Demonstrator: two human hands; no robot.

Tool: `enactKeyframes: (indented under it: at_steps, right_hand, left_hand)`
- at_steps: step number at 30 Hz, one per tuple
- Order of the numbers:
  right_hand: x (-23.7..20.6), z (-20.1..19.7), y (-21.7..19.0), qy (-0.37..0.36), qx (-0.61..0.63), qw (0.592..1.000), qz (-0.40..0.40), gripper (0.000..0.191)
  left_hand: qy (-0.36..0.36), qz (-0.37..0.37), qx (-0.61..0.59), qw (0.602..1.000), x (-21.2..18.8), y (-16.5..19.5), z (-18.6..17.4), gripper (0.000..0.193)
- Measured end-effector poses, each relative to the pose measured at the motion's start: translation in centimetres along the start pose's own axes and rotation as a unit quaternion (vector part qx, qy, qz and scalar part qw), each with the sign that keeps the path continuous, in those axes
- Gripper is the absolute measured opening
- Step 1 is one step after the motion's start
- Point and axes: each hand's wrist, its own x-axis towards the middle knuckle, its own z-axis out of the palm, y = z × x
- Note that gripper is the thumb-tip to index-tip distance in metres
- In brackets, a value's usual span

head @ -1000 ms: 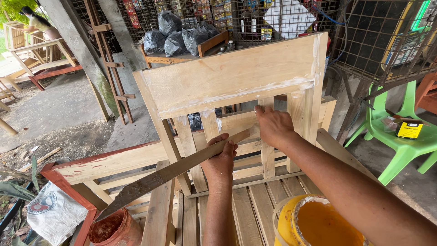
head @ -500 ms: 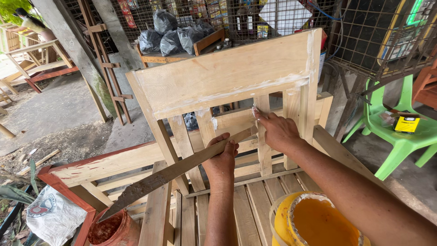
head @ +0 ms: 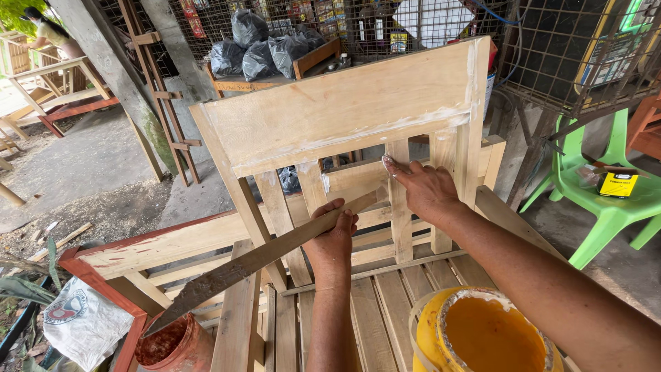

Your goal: The person uses a wooden stick to scoop a white paste from a yellow bucket and applies it into the joints and gaps of a wooden chair frame. The person repeatedly scoops and spreads the paste along the top rail and vertical slats of the chair back.

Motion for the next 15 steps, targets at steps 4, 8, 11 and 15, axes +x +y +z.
enactKeyframes:
  at_steps: [4, 8, 11, 15]
  right_hand:
    - [-0.1, -0.9, 0.2, -0.019, 0.015, 1.000, -0.006, 0.067]
    - [0.9, -2.8, -0.6, 0.021, 0.000, 0.999, -0.041, 0.072]
    - [2.1, -4.1, -1.8, -0.020, -0.030, 0.999, -0.032, 0.079]
    - [3.0, -4.6, -3.0, -0.065, -0.047, 0.997, 0.005, 0.064]
  left_hand:
    - [-0.001, 0.010, 0.019, 1.000, 0.2, -0.1, 0.0, 0.023]
    - [-0.008, 0.020, 0.013, 1.000, 0.2, -0.4, 0.6, 0.022]
    - [-0.016, 0.021, -0.004, 1.000, 0.1, -0.7, 1.2, 0.022]
    - [-0.018, 0.029, 0.012, 0.999, 0.1, -0.9, 1.1, 0.022]
